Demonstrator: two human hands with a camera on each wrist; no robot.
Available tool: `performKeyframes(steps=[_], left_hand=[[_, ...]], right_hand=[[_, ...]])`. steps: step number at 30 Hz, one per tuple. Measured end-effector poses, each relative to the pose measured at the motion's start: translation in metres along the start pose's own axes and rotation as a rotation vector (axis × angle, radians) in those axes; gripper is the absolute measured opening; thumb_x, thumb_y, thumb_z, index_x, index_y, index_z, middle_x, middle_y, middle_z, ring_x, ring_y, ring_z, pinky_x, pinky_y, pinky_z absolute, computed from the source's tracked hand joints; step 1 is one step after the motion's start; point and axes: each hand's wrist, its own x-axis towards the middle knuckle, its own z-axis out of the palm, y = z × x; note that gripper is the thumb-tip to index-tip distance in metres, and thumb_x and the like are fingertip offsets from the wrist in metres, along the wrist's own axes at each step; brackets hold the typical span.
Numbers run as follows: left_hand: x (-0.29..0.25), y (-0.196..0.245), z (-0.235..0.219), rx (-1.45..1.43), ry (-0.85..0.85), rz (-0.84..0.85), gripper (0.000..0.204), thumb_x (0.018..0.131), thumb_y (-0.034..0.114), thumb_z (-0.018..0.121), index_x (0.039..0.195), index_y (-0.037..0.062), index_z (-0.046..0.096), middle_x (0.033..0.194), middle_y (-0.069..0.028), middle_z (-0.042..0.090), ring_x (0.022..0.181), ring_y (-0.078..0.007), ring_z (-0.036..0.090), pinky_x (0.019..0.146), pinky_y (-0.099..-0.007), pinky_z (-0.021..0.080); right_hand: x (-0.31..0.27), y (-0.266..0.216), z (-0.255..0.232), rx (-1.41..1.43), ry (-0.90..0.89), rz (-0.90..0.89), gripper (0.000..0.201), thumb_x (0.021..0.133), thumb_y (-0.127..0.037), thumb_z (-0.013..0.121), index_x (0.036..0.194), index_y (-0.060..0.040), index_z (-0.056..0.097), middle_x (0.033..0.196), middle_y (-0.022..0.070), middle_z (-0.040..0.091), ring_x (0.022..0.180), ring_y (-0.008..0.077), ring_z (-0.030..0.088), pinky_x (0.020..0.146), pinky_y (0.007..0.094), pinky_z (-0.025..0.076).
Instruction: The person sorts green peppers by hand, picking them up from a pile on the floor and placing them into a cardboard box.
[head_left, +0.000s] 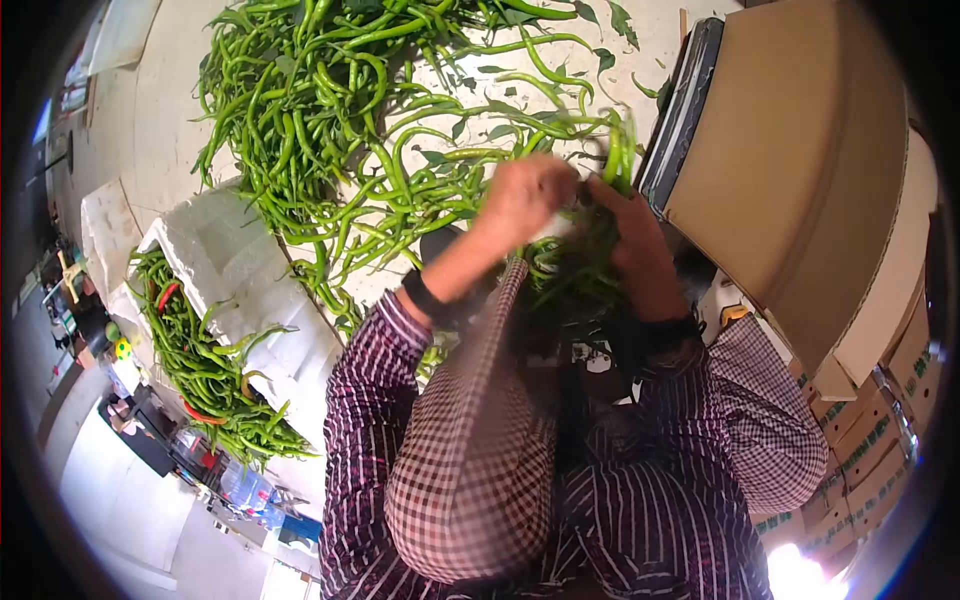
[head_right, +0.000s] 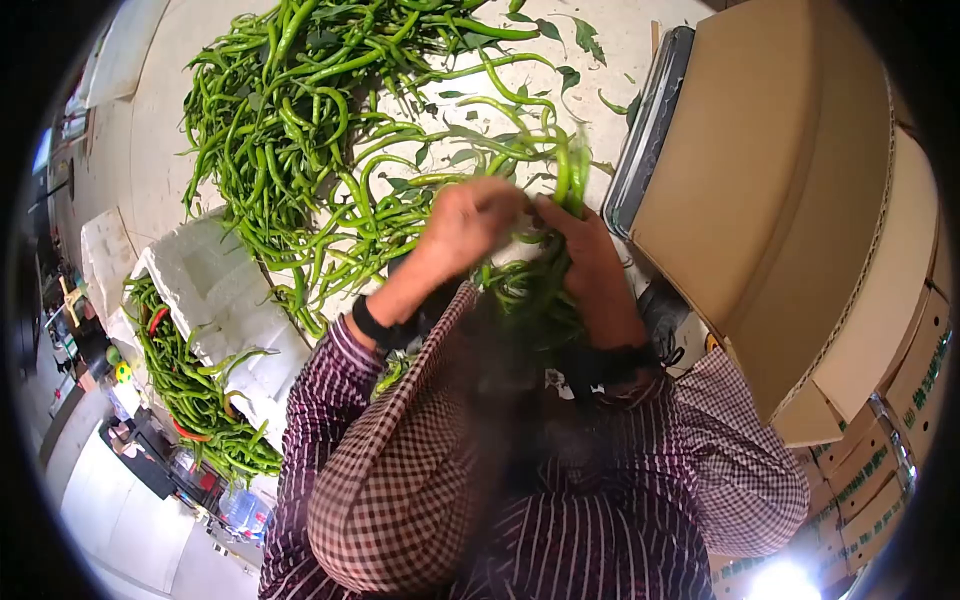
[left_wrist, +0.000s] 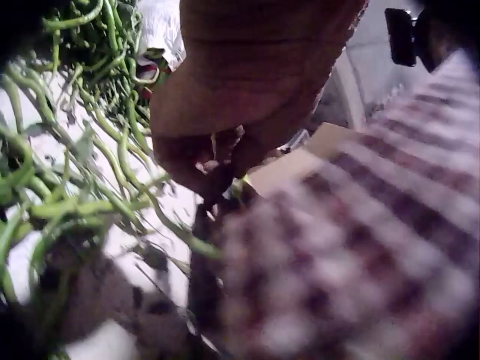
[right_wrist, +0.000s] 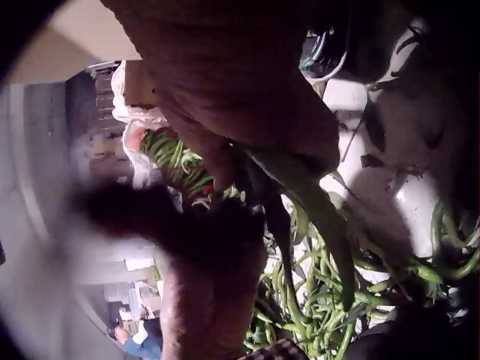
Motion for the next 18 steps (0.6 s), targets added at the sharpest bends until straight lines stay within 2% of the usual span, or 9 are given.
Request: performKeyframes(steps=[1,2,3,7,8,9,12,15,18], left_hand=[[0.017,-0.003,-0.007,0.141,0.174,-0.009,0.018,0.082,0.011,0.062,0.095,0.0008,0.068,0.084,-0.0159,0.065,0.08,-0.0283,0.065,0.073,-0.0366,0.05],[0.036,-0.021,-0.013,0.28,0.338,0.12,0.02,0.083,0.014,0.061,0.097,0.0004,0.067,0.084,-0.0177,0.065,0.081,-0.0332,0.064,0.072,-0.0401,0.05],[0.057,-0.032,-0.024,0.447,0.354,0.183,0.022,0.082,0.009,0.061,0.102,0.0014,0.066,0.089,-0.0182,0.064,0.08,-0.0354,0.061,0.073,-0.0414,0.049],[0.123,-0.059,-0.026,0.738,0.301,0.404,0.045,0.073,-0.002,0.058,0.117,0.0046,0.058,0.109,-0.0166,0.059,0.104,-0.0344,0.052,0.087,-0.0434,0.043],[0.131,-0.06,-0.023,0.841,0.278,0.438,0.046,0.072,-0.002,0.058,0.118,0.0055,0.057,0.112,-0.0155,0.058,0.108,-0.0325,0.051,0.089,-0.0442,0.041],[0.137,-0.069,-0.021,0.837,0.275,0.438,0.046,0.072,-0.002,0.058,0.118,0.0055,0.057,0.112,-0.0155,0.058,0.108,-0.0325,0.051,0.089,-0.0442,0.041],[0.145,-0.089,-0.018,1.154,0.22,0.15,0.025,0.075,0.006,0.058,0.1,0.0074,0.057,0.104,-0.0114,0.057,0.103,-0.0285,0.051,0.089,-0.0451,0.034],[0.137,-0.095,-0.027,1.188,0.167,0.15,0.023,0.074,0.006,0.059,0.097,0.0076,0.056,0.097,-0.0098,0.057,0.098,-0.0297,0.051,0.084,-0.0466,0.037],[0.122,-0.087,-0.034,1.045,0.283,0.209,0.018,0.077,0.004,0.058,0.095,0.0057,0.055,0.089,-0.0135,0.059,0.087,-0.0348,0.056,0.072,-0.0481,0.042]], right_hand=[[-0.004,-0.006,-0.001,0.117,0.066,0.097,0.022,0.087,-0.018,0.067,0.102,-0.0025,0.063,0.084,0.004,0.063,0.067,0.0127,0.06,0.06,0.0269,0.051],[-0.007,-0.009,-0.005,0.234,0.136,0.196,0.021,0.087,-0.018,0.066,0.101,-0.0024,0.062,0.083,0.0045,0.063,0.065,0.0143,0.06,0.057,0.0281,0.051],[-0.001,0.002,-0.013,0.34,0.153,0.214,0.019,0.088,-0.017,0.065,0.099,-0.003,0.059,0.08,0.0053,0.061,0.064,0.0164,0.06,0.052,0.0304,0.051],[-0.006,0.008,-0.022,0.418,0.13,0.207,0.017,0.088,-0.016,0.064,0.098,-0.0044,0.058,0.08,0.0056,0.06,0.064,0.0166,0.06,0.056,0.0311,0.052],[-0.009,0.009,-0.025,0.494,0.023,0.154,0.015,0.088,-0.014,0.064,0.099,-0.0051,0.057,0.081,0.0062,0.06,0.065,0.0169,0.06,0.058,0.0319,0.053],[-0.01,0.01,-0.028,0.569,-0.082,0.099,0.015,0.088,-0.012,0.064,0.099,-0.0058,0.057,0.081,0.0068,0.061,0.065,0.0171,0.06,0.06,0.0326,0.053],[-0.012,0.004,-0.035,0.633,-0.022,0.065,0.016,0.086,-0.009,0.065,0.099,-0.0064,0.057,0.084,0.0077,0.062,0.068,0.0171,0.06,0.063,0.0333,0.054],[-0.012,0.002,-0.033,0.443,0.043,0.026,0.017,0.086,-0.006,0.065,0.101,-0.006,0.058,0.088,0.0072,0.063,0.071,0.0167,0.061,0.063,0.0329,0.054],[0.0,0.019,-0.04,0.51,0.03,-0.003,0.017,0.086,-0.005,0.065,0.103,-0.0052,0.06,0.09,0.0051,0.064,0.075,0.0153,0.061,0.065,0.031,0.053]])
